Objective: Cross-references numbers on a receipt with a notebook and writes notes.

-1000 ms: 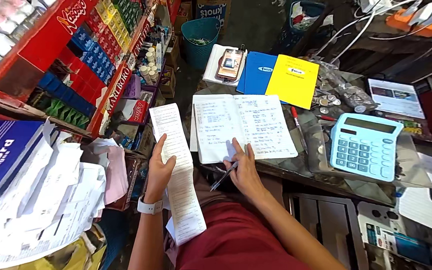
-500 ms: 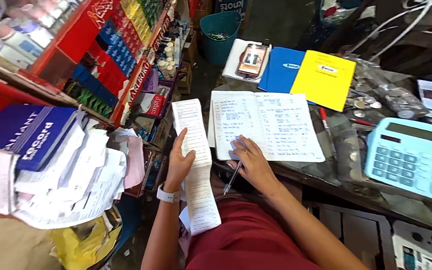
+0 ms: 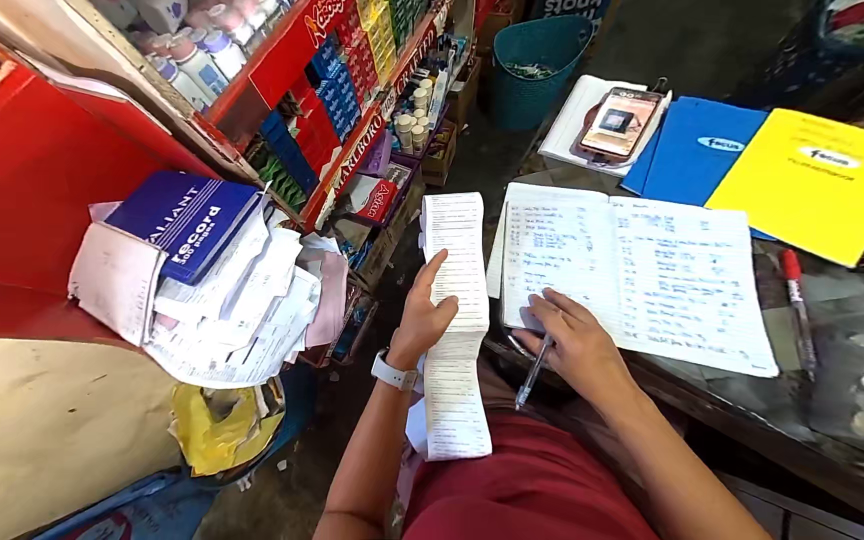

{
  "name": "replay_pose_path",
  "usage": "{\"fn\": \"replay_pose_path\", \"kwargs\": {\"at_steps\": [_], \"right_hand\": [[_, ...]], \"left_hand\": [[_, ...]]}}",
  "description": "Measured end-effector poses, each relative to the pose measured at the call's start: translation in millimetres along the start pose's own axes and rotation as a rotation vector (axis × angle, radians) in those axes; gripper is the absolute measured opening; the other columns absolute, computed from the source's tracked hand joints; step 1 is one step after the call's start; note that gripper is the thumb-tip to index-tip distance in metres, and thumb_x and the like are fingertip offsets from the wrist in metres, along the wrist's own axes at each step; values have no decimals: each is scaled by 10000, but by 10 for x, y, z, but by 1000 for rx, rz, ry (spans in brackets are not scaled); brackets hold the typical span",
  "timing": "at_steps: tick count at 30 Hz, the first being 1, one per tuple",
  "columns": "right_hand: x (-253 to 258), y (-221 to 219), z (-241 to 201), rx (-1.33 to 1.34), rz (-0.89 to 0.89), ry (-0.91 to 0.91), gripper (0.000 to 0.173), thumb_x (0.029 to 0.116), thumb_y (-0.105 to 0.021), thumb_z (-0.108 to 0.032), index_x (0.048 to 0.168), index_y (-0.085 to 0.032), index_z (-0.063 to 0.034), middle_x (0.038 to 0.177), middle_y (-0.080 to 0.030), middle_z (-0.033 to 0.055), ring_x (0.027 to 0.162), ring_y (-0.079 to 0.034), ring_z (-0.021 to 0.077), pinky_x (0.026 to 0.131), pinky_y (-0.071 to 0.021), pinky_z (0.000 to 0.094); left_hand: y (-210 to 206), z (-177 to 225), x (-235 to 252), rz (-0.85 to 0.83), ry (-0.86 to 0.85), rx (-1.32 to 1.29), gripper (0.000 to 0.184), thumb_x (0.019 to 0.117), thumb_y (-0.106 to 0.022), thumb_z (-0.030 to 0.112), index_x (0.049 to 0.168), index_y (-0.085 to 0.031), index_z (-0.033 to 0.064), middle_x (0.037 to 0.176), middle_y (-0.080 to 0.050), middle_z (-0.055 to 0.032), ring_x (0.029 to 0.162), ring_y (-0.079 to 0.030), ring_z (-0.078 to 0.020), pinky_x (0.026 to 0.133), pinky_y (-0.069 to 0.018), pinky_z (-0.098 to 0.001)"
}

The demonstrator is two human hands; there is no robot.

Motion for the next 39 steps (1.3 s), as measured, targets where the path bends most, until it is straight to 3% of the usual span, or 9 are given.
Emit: {"fn": "replay_pose_path", "kwargs": {"at_steps": [2, 7, 12, 17, 21, 23, 29, 33, 39], "right_hand": [[-9, -18, 6, -11, -44, 4, 365, 952, -680, -329, 1078, -724, 10, 1245, -699, 246, 1235, -622, 484, 1056, -494, 572], [-6, 68, -37, 9, 22, -16, 270, 1041, -530, -114, 1132, -717, 58, 1133, -741, 229, 1148, -688, 432, 1021, -544, 488], [-14, 121, 7, 172, 110, -231, 263, 1022, -574, -124, 1087, -740, 70, 1120, -742, 245, 1110, -708, 423, 991, -562, 473], [-21, 212, 76, 472, 194, -380, 194, 957, -663, -129, 942, -711, 59, 1130, -744, 213, 1121, -721, 199, 967, -558, 275], [-74, 491, 202, 404, 338, -443, 279, 1017, -609, -151, 953, -653, 117, 915, -701, 168, 756, -633, 9, 710, -520, 152], [-143, 686, 293, 286, 411, -462, 306, 1028, -602, -151, 953, -645, 142, 824, -657, 151, 738, -581, -20, 714, -478, 127], [-456, 1190, 492, -84, 530, -600, 344, 1018, -614, -143, 927, -646, 187, 812, -644, 289, 751, -597, 138, 724, -479, 243], [-665, 1276, 616, -230, 505, -643, 342, 1026, -588, -148, 901, -643, 166, 775, -629, 285, 704, -593, 196, 684, -471, 297], [-836, 1223, 707, -318, 428, -677, 338, 1031, -563, -145, 903, -645, 156, 786, -641, 302, 718, -629, 309, 701, -481, 414]], "left_hand": [[-10, -1, 2, 2, 4, -4, 724, 884, -565, -38, 1571, -357, 55, 1547, -415, -229, 1273, -585, -221, 1023, -534, -380], [-17, 1, 1, 4, 25, -23, 731, 882, -562, -43, 1574, -352, 61, 1555, -403, -224, 1265, -591, -218, 1012, -541, -372], [-16, 12, -4, 4, 35, -25, 729, 888, -560, -50, 1576, -349, 66, 1559, -394, -226, 1264, -589, -217, 1009, -541, -369], [-9, -1, -4, 9, 21, -32, 733, 880, -560, -48, 1575, -353, 58, 1562, -390, -234, 1293, -570, -233, 1021, -535, -379], [-6, 15, 1, 5, 10, -38, 729, 877, -558, -47, 1571, -355, 45, 1560, -393, -232, 1304, -560, -218, 1043, -520, -366], [-4, 18, 7, 2, 8, -40, 727, 877, -555, -49, 1570, -356, 43, 1561, -389, -233, 1296, -567, -213, 1038, -522, -360], [-28, 26, 34, -10, 7, -96, 810, 870, -553, -70, 1607, -246, 62, 1528, -444, -217, 1231, -623, -204, 1003, -557, -373], [-49, 33, 53, -18, -9, -141, 969, 852, -557, -90, 1644, -47, 138, 1554, -417, -182, 1261, -607, -190, 1026, -550, -377], [-49, 43, 49, -10, -12, -158, 980, 853, -559, -85, 1645, -27, 139, 1558, -408, -188, 1255, -611, -194, 1012, -559, -379]]}}
Point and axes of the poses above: each hand's wrist, its own x-axis towards the middle knuckle, its own y-axis out of the back of the hand, z = x × y, the point moved 5 cm from there along x, towards the middle knuckle
